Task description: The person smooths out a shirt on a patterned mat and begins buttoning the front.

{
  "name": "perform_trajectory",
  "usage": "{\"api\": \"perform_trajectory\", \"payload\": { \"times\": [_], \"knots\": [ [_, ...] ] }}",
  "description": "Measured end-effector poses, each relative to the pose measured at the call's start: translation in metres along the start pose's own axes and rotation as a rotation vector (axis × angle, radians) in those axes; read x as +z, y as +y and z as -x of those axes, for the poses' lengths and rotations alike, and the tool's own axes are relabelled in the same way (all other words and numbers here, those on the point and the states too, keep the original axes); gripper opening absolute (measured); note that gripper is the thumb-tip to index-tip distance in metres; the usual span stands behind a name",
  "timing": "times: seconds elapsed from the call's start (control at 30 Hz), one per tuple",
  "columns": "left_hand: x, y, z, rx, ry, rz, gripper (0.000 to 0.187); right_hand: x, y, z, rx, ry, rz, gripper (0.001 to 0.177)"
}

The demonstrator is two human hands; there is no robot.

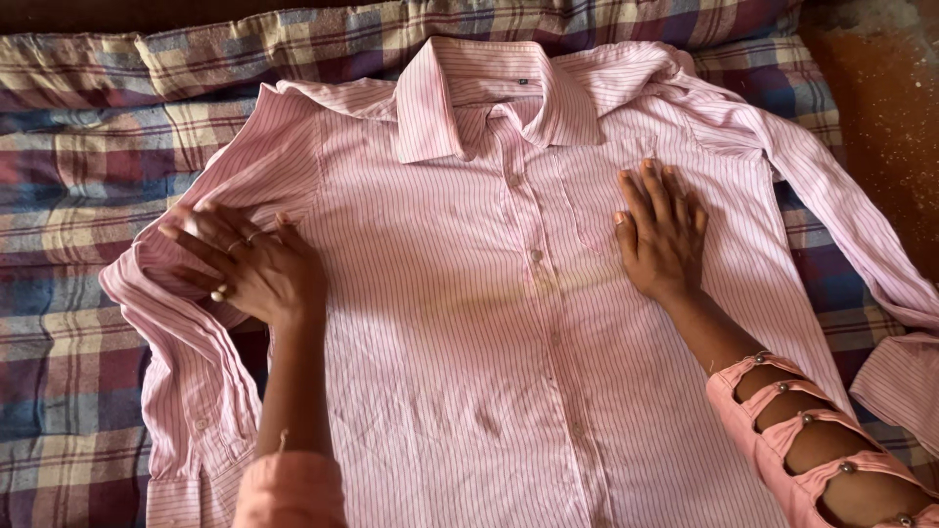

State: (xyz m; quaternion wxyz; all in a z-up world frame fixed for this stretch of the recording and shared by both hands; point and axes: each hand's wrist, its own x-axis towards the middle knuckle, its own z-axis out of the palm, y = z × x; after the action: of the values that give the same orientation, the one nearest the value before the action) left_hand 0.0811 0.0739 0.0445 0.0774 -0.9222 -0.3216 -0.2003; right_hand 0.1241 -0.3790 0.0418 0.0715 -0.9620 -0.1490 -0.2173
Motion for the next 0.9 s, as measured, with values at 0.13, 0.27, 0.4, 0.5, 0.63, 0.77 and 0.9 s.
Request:
{"api": "perform_trajectory", "payload": {
  "times": [0.13,0.27,0.4,0.5,0.63,0.77,0.9],
  "knots": [
    [0.020,0.043,0.035,0.563,0.025,0.286,0.061,-0.001,-0.001,0.000,0.005,-0.007,0.002,0.055],
    [0.023,0.070,0.050,1.010,-0.020,0.526,0.054,-0.003,-0.002,0.000,-0.009,-0.002,0.005,0.053],
    [0.026,0.033,0.019,0.815,-0.152,0.485,0.059,-0.002,-0.002,0.000,-0.013,0.000,0.009,0.054],
    [0.020,-0.009,0.010,0.507,-0.119,0.362,0.064,-0.001,-0.001,0.001,-0.014,0.003,0.010,0.054],
    [-0.003,-0.040,0.025,0.196,0.074,0.234,0.063,0.000,0.001,0.000,-0.024,0.011,0.005,0.053],
    [-0.013,0.011,0.045,0.348,-0.115,0.222,0.063,-0.001,-0.001,0.000,-0.021,0.010,-0.002,0.054],
    [-0.021,0.073,0.061,0.682,-0.373,0.239,0.065,-0.003,0.000,0.000,-0.032,0.015,-0.005,0.054]
  ]
}}
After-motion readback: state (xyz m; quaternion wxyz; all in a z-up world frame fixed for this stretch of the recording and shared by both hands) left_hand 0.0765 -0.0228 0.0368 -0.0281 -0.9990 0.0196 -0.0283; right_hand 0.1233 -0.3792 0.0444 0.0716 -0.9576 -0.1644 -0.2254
